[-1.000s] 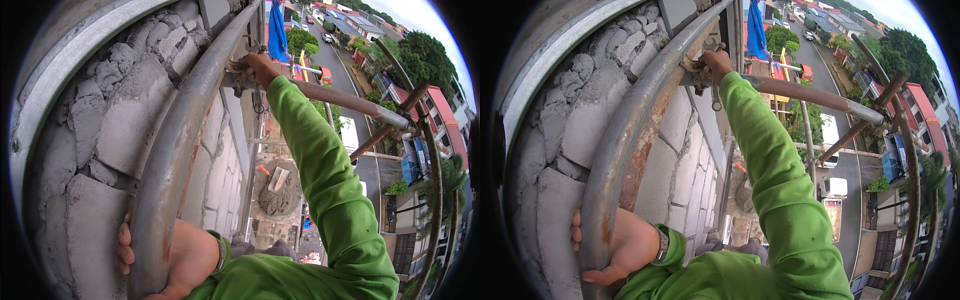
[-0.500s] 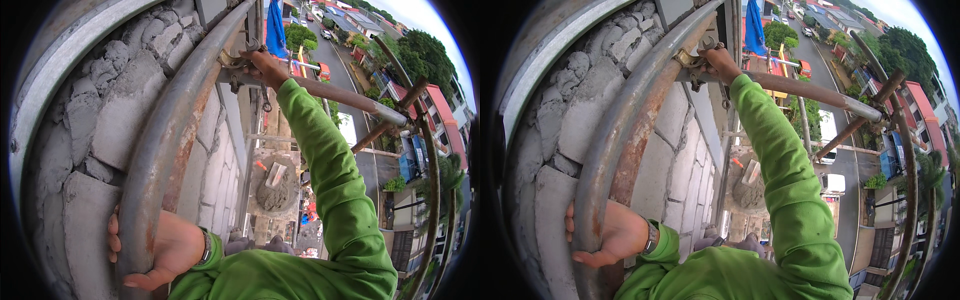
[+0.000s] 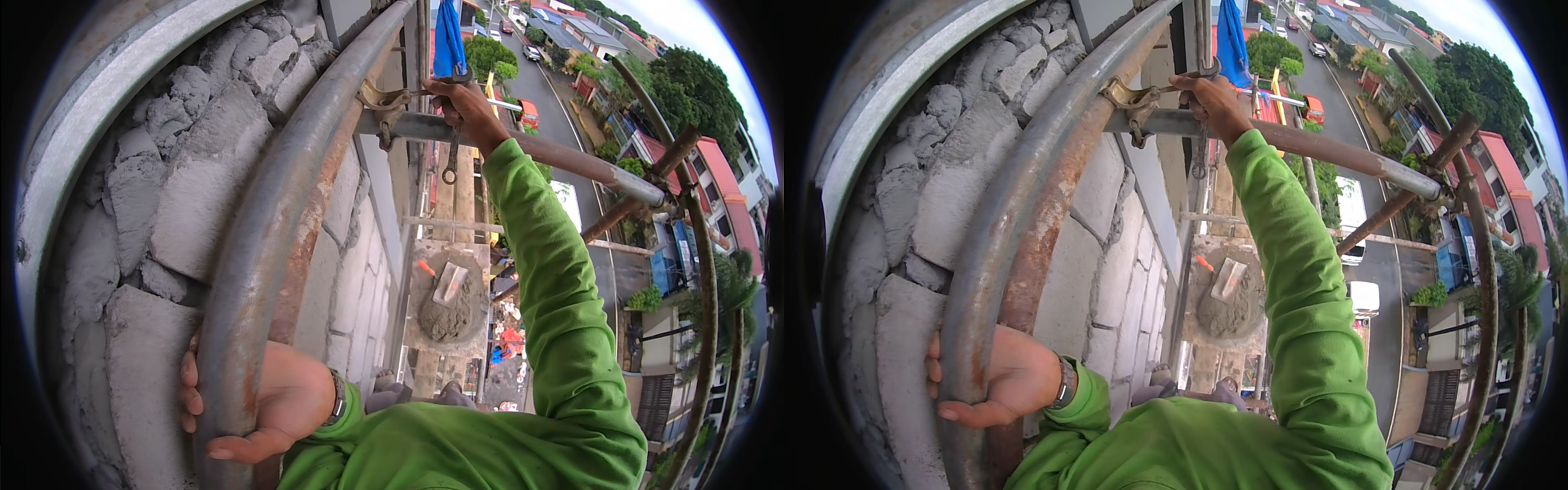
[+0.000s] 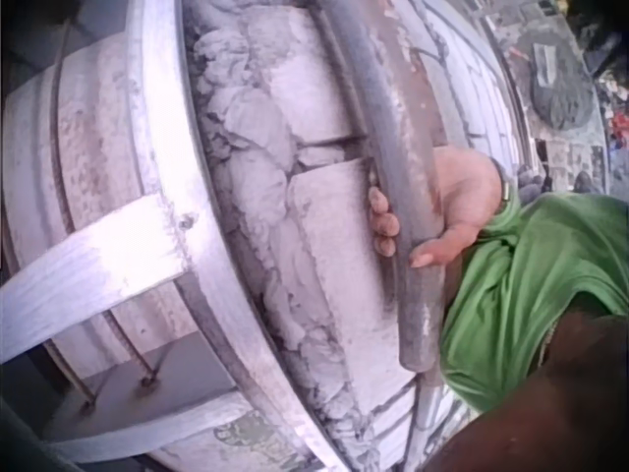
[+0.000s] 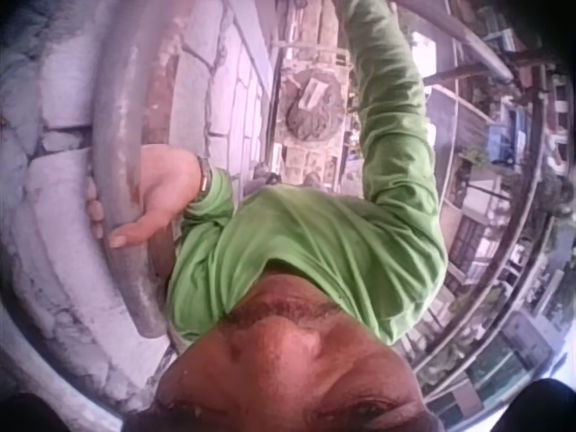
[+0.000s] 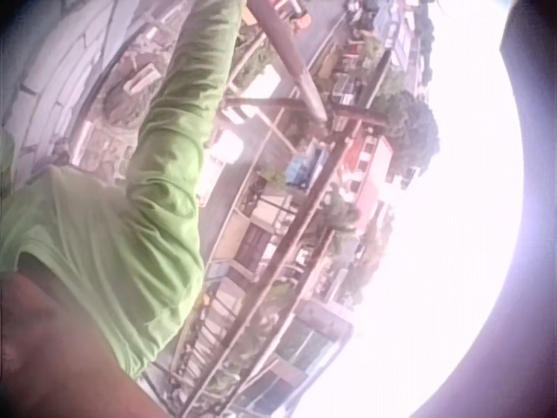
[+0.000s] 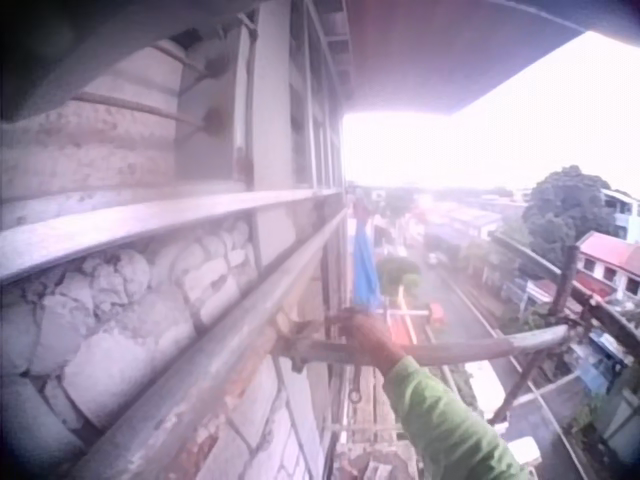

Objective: The person is assembling a metal scaffolding structure on the exterior of a building. They use a wrench to tighten couplers that connect metal poles to the wall and to each other. The person adjusts the position of the poles and secures them to the wall using the couplers.

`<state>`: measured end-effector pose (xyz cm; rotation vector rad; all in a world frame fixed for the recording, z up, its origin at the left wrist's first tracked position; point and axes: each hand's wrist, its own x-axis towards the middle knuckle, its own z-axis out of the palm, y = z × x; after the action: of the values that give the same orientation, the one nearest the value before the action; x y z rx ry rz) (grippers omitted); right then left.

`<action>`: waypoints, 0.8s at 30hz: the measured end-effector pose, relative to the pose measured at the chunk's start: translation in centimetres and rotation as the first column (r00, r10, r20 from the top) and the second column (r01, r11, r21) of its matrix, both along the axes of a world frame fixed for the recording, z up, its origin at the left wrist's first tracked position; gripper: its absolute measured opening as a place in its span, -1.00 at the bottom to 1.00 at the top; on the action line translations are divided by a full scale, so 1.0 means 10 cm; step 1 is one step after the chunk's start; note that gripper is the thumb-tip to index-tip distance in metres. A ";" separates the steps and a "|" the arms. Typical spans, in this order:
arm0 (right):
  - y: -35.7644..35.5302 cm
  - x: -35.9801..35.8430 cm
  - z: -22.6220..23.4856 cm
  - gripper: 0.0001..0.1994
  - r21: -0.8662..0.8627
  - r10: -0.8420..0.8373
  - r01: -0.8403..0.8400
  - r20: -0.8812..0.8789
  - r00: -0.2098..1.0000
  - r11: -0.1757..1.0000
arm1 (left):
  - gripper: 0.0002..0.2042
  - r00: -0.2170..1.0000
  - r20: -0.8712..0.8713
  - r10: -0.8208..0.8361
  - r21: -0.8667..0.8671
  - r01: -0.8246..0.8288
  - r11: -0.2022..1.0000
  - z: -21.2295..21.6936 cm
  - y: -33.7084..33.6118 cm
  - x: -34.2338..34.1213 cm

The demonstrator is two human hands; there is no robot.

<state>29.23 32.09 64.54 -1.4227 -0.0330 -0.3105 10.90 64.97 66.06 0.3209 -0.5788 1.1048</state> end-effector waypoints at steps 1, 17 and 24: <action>-0.05 -0.02 0.01 -0.78 -0.063 -0.055 0.057 0.037 0.998 0.996 | -0.82 1.000 -0.001 0.009 -0.008 -0.009 1.000 0.01 -0.01 0.01; -0.57 -0.30 -0.07 -0.42 -0.535 0.566 0.675 0.383 0.730 -0.508 | -0.83 0.944 -0.162 0.288 0.034 -0.286 0.958 0.05 -0.05 0.18; -0.10 -0.10 0.02 -0.70 -0.920 -0.003 0.316 0.326 0.946 -0.233 | -0.81 0.938 -0.164 0.305 0.159 -0.280 0.947 -0.01 0.09 0.13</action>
<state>28.27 31.05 64.73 -3.1619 -0.3596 -0.7820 12.20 65.84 65.95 0.6369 -0.4461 1.3080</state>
